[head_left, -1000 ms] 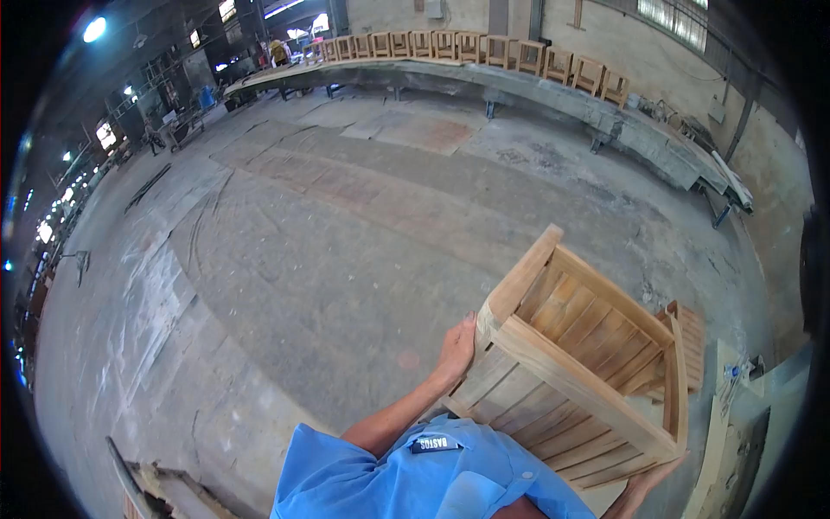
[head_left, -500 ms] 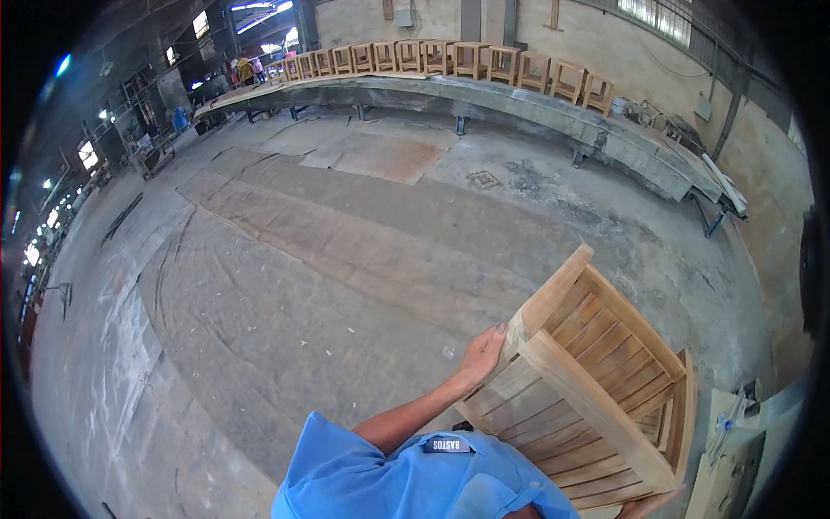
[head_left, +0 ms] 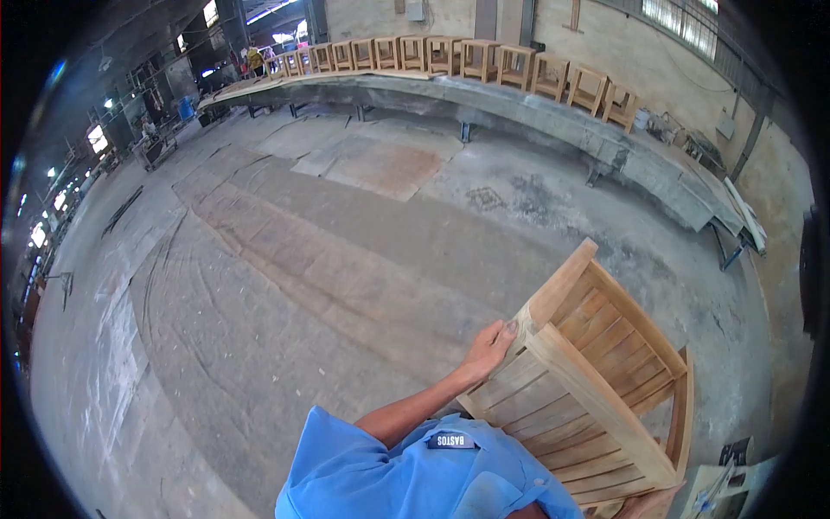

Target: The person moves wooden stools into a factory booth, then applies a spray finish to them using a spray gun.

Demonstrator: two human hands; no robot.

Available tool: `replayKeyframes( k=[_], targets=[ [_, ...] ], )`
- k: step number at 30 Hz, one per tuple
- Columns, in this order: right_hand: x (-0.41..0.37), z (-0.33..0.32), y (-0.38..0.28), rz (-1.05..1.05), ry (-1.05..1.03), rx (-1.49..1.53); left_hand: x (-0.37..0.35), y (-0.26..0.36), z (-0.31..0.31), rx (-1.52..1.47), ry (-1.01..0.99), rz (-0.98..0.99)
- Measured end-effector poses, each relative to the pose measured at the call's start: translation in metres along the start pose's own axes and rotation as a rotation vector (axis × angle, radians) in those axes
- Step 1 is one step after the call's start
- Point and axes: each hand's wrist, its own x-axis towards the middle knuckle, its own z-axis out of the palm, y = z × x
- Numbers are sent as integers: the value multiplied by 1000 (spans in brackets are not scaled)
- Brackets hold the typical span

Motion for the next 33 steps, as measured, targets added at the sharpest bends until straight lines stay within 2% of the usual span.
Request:
replayKeyframes(
  k=[5, 7, 8, 9, 11, 13, 14, 16, 19, 20, 23, 24, 27, 28, 30, 33],
  targets=[
    [32, 97, 31, 61, -21, 96, 119, 12, 1, 44, -55, -17],
    [50, 122, 42, 56, -3, 149, 167, 8, 8, 63, -148, 6],
    [61, 135, 47, 21, 8, 154, 183, 15, 13, -27, -151, -37],
    [73, 148, 52, -14, 18, 158, 200, 17, 19, -60, -167, 10],
    [129, 141, 79, -2, -98, 171, 238, 5, 33, -83, -175, 77],
    [163, 169, 98, -10, -90, 161, 280, -23, 50, -73, -145, 124],
    [151, 138, 82, -41, -88, 166, 245, -22, 53, -113, -155, 125],
    [185, 201, 109, -54, -103, 162, 308, -43, 76, -157, -143, 103],
    [238, 273, 130, -98, 7, 122, 381, -49, 111, -150, -158, 39],
    [250, 308, 126, -79, -14, 165, 409, -54, 123, -181, -139, 19],
    [286, 356, 124, 13, -182, 169, 460, -56, 143, -230, -111, 19],
    [309, 369, 133, 1, -179, 150, 477, -57, 148, -228, -106, -7],
    [338, 465, 139, -8, -64, 72, 564, -62, 168, -222, -84, -62],
    [333, 447, 129, -13, -79, 96, 549, -59, 172, -229, -95, -62],
    [371, 488, 147, 11, -115, 140, 608, -60, 193, -210, -104, -66],
    [453, 584, 187, 115, -111, 127, 740, -64, 233, -165, -136, -71]
  ],
)
